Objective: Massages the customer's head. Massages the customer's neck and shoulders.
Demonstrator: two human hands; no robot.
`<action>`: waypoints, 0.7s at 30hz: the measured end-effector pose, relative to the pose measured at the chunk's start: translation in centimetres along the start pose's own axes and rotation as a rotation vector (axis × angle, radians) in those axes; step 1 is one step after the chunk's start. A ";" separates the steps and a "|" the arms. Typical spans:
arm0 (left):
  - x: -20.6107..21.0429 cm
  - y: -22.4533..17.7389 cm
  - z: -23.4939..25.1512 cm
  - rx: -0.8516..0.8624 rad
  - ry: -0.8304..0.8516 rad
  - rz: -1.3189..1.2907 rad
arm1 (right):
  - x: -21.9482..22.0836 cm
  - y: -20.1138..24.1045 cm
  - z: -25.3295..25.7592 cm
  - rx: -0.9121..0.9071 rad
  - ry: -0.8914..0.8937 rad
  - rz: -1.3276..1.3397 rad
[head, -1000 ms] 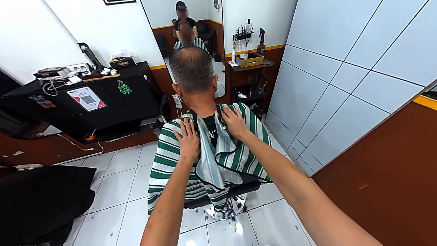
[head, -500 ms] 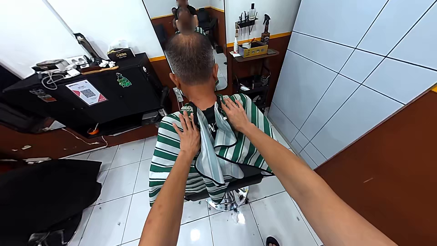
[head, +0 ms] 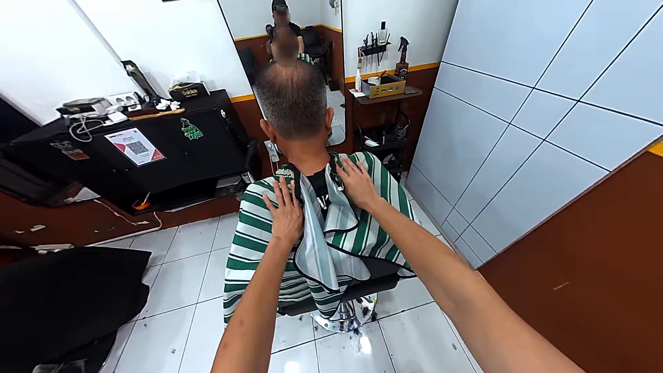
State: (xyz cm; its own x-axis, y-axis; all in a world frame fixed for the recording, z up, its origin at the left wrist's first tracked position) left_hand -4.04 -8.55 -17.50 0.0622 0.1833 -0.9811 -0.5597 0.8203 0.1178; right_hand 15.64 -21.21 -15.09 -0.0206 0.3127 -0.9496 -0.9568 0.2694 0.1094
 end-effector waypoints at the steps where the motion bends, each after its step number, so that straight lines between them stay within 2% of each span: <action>1: -0.3 0.2 0.2 0.006 0.002 -0.008 | 0.4 0.1 -0.3 -0.013 -0.010 -0.012; 8: -1.5 2.1 1.0 0.031 0.021 -0.034 | 1.6 1.4 -0.6 0.024 0.013 -0.199; 11: -1.1 3.0 0.5 0.049 0.079 -0.028 | -0.1 0.6 -0.1 0.005 0.143 -0.139; 14: -1.6 2.9 0.9 -0.016 0.183 0.033 | -0.7 0.2 0.2 0.003 0.202 -0.137; 19: -1.5 2.7 0.4 0.013 0.030 -0.066 | -1.5 -0.2 0.7 -0.109 0.135 -0.112; 21: -2.1 2.9 0.4 0.034 0.038 -0.061 | -1.6 -0.5 1.0 -0.139 0.103 -0.106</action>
State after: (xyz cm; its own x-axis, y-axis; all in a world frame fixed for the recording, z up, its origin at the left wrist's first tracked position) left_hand -5.51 -6.35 -14.99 0.0633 0.1123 -0.9917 -0.5275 0.8473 0.0623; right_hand 16.43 -20.94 -13.38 0.0597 0.1929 -0.9794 -0.9858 0.1656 -0.0275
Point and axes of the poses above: each hand's wrist, its own z-axis towards the middle knuckle, its own x-axis out of the palm, y = z × x, the point moved 1 cm from there along z, towards the middle knuckle, and after that the axes turned 13 degrees about y, right-handed, at the moved point
